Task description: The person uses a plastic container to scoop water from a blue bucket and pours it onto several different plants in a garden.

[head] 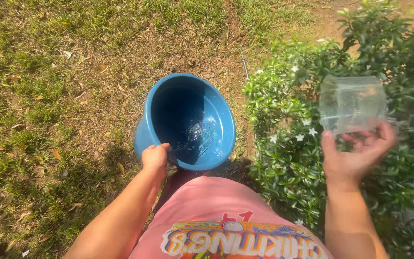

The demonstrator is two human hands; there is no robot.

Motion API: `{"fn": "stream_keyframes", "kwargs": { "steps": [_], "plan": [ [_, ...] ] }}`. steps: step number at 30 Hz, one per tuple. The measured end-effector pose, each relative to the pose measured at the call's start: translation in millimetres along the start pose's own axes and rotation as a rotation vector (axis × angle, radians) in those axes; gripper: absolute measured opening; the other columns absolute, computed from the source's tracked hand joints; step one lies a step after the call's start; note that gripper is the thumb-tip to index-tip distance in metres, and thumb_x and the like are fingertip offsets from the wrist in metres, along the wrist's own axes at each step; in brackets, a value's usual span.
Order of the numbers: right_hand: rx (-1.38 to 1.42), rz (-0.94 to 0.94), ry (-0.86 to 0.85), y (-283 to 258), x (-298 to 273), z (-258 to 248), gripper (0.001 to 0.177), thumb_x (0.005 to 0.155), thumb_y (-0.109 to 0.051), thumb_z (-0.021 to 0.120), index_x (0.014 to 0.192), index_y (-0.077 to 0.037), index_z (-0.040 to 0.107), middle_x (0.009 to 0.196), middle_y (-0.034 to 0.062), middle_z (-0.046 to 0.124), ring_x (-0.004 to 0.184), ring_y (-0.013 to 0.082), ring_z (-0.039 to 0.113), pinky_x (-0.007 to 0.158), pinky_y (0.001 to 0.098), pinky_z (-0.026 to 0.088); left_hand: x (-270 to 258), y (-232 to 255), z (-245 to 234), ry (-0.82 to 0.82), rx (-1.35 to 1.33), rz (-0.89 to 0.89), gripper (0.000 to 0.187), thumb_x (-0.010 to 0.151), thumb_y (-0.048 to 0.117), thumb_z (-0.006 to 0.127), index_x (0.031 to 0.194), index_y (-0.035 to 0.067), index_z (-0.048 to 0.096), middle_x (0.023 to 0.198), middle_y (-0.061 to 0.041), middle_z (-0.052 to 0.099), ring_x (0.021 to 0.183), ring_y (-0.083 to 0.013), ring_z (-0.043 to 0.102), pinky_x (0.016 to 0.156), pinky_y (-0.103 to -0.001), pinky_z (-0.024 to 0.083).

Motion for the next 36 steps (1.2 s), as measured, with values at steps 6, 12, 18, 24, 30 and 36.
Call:
{"fn": "stream_keyframes", "kwargs": {
  "steps": [6, 12, 18, 24, 30, 36],
  "plan": [
    [0.001, 0.036, -0.499, -31, 59, 207, 0.087, 0.075, -0.010, 0.093, 0.147, -0.005, 0.044, 0.137, 0.0115, 0.050, 0.103, 0.0189, 0.063, 0.080, 0.0305, 0.056, 52, 64, 23, -0.029, 0.065, 0.024, 0.014, 0.076, 0.009, 0.073, 0.087, 0.000, 0.070, 0.074, -0.008, 0.066, 0.062, -0.0187, 0.056, 0.056, -0.037, 0.044],
    [-0.134, 0.026, -0.623, -37, 87, 305, 0.086, 0.068, -0.015, 0.094, 0.141, -0.005, 0.051, 0.127, 0.0133, 0.054, 0.095, 0.0205, 0.066, 0.076, 0.0333, 0.057, 96, 109, 39, -0.028, 0.110, 0.005, 0.015, 0.073, 0.009, 0.074, 0.086, 0.003, 0.074, 0.077, -0.007, 0.072, 0.068, -0.0177, 0.065, 0.062, -0.035, 0.051],
    [-0.260, 0.101, -0.655, 18, 108, 327, 0.086, 0.067, -0.020, 0.094, 0.142, -0.006, 0.053, 0.129, 0.0135, 0.055, 0.094, 0.0197, 0.068, 0.076, 0.0349, 0.058, 153, 153, 76, 0.003, 0.140, -0.044, 0.025, 0.075, 0.011, 0.076, 0.097, 0.001, 0.070, 0.083, -0.011, 0.070, 0.075, -0.0232, 0.064, 0.067, -0.041, 0.050],
    [-0.310, 0.331, -0.648, 100, 161, 340, 0.090, 0.065, -0.022, 0.094, 0.141, -0.004, 0.050, 0.109, 0.0118, 0.066, 0.091, 0.0193, 0.069, 0.079, 0.0356, 0.057, 198, 195, 131, 0.036, 0.312, -0.024, 0.026, 0.076, 0.016, 0.077, 0.095, -0.001, 0.071, 0.083, -0.013, 0.070, 0.077, -0.0253, 0.065, 0.069, -0.041, 0.050],
    [-0.248, 0.395, -0.721, 136, 241, 342, 0.090, 0.068, -0.025, 0.093, 0.145, -0.008, 0.050, 0.102, 0.0073, 0.070, 0.087, 0.0188, 0.069, 0.078, 0.0347, 0.056, 238, 259, 200, 0.012, 0.060, -0.008, 0.022, 0.075, 0.009, 0.074, 0.095, -0.001, 0.070, 0.081, -0.012, 0.069, 0.071, -0.0250, 0.063, 0.061, -0.041, 0.049],
    [0.020, 0.363, -0.615, 181, 325, 319, 0.086, 0.073, -0.029, 0.090, 0.146, -0.006, 0.050, 0.119, 0.0098, 0.065, 0.099, 0.0151, 0.065, 0.080, 0.0314, 0.058, 264, 325, 284, -0.037, 0.104, 0.162, 0.023, 0.076, 0.009, 0.075, 0.095, -0.003, 0.071, 0.077, -0.011, 0.067, 0.063, -0.0200, 0.058, 0.056, -0.037, 0.045]
  ]
}}
Point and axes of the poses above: each hand's wrist, its own x-axis towards the middle knuckle, its own z-axis out of the palm, y = z × x, the point moved 3 cm from there along x, towards the middle knuckle
